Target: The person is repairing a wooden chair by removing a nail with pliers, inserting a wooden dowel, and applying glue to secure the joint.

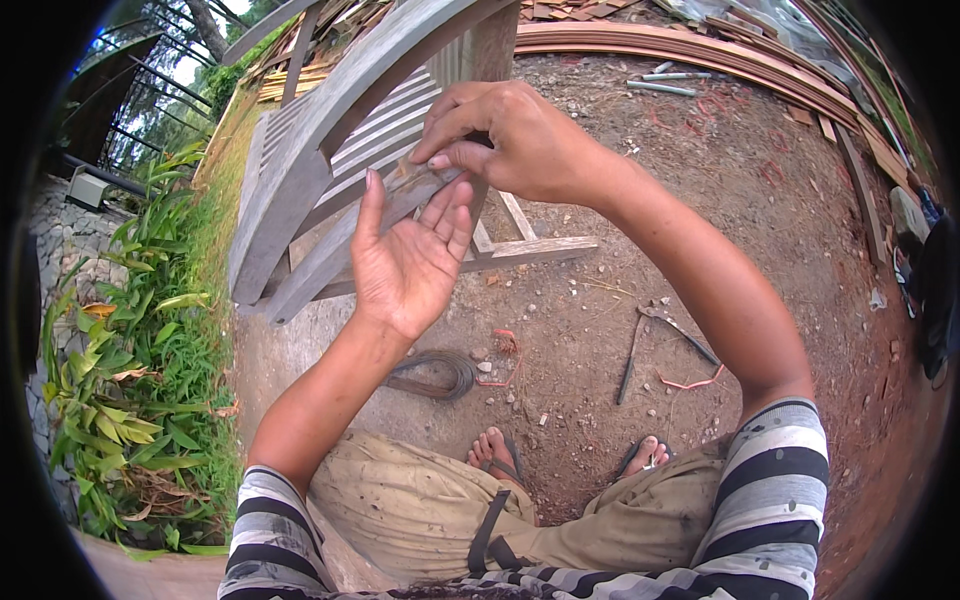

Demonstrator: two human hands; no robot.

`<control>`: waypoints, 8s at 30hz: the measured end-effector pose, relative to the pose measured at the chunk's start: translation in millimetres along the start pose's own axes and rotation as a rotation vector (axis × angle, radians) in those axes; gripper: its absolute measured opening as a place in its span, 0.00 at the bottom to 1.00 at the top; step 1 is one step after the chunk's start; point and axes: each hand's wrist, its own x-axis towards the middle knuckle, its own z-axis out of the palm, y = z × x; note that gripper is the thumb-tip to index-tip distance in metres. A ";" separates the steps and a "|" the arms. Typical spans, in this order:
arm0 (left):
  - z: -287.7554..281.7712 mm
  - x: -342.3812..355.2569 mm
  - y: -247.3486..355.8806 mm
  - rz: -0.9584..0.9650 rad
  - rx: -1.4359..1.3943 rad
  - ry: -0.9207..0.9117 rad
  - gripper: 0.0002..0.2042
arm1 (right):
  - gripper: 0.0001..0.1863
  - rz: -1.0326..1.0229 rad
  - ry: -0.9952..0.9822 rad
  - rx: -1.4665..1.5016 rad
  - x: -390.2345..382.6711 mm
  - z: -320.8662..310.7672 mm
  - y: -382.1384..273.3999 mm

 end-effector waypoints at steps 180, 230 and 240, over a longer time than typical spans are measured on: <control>85.1 -10.7 32.8 0.344 -0.095 0.218 0.19 | 0.06 -0.143 0.441 -0.203 38.3 5.1 -111.0; 19.6 49.9 -42.5 0.387 -0.169 0.039 0.21 | 0.08 0.293 0.239 0.038 -24.9 12.2 -60.9; 35.0 42.9 -50.9 0.606 -0.174 0.202 0.12 | 0.12 0.204 0.157 -0.108 -3.4 -11.4 -47.5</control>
